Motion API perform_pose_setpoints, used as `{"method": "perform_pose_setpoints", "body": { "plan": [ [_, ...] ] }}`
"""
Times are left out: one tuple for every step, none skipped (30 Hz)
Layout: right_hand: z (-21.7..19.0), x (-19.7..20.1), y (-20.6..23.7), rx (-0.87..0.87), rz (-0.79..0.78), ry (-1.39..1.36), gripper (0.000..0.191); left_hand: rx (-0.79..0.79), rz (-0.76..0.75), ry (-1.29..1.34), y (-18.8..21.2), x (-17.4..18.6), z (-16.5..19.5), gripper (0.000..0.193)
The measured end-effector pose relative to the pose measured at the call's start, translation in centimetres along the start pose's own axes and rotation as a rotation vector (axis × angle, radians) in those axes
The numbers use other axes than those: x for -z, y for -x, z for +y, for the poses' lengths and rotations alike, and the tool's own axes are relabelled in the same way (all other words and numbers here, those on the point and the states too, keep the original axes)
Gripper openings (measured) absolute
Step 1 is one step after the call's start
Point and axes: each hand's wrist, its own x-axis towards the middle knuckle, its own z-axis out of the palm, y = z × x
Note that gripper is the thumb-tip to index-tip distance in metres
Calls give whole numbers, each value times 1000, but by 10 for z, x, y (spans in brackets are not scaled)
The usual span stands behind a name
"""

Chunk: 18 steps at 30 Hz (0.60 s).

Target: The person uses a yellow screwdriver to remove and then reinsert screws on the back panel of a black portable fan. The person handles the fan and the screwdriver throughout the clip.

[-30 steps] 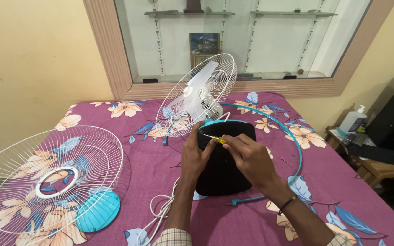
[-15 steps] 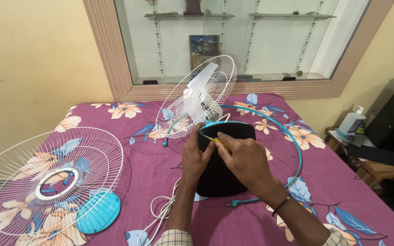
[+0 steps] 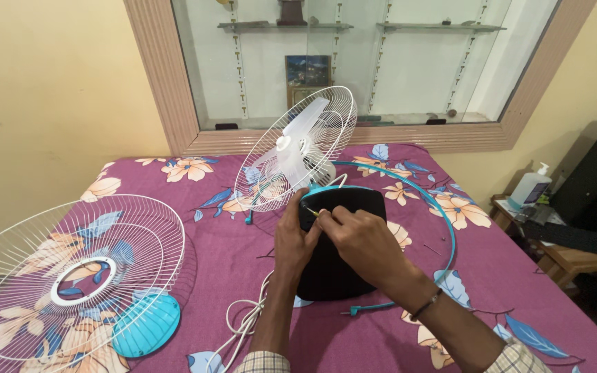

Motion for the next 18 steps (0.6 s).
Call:
{"method": "perform_pose_setpoints", "body": {
  "plan": [
    [1,-1,-1,0,-3,0,27,17,-5,10,-1,0,0,62],
    [2,-3,-2,-2,-7,-2,28,-33,9,-8,-1,1,0,64],
    [2,-4,-2,-2,-14,-3,28,-81,23,-24,-1,1,0,65],
    [2,-6,-2,-20,-8,-10,25,-130,37,-39,-1,1,1,67],
    [0,-7,-1,-38,-3,-18,21,-62,13,-30,-2,1,2,67],
    [-3,-10,-1,-56,2,-26,19,7,-11,-21,-2,1,3,67],
    [-8,-12,1,-92,7,-8,21,77,-34,-12,-2,0,4,67],
    [-14,-15,3,-129,16,7,24,99,-33,-18,-3,0,4,65],
    [-19,-18,2,-164,26,24,27,119,-30,-23,-3,-1,5,63],
    [-23,-20,2,-195,26,25,27,142,-27,-26,-3,-2,5,62],
    [-30,-23,3,-228,21,22,28,130,-16,-44,-1,-3,5,62],
    [-34,-24,3,-260,17,22,28,116,-4,-60,0,-4,4,62],
    [-37,-26,2,-293,42,-4,28,97,9,-79,-1,-4,2,62],
    [-40,-27,0,-326,67,-31,27,63,14,-61,-1,-4,0,61],
    [-41,-27,-2,-357,92,-55,28,28,20,-40,0,-4,-2,60],
    [-41,-26,-4,-401,100,-98,23,-11,23,-20,-1,-4,-5,60],
    [-40,-25,-5,-444,105,-141,20,-9,17,-28,-1,-3,-7,63],
    [-39,-23,-4,-486,107,-183,20,-4,11,-33,0,-2,-8,65]
  ]
}}
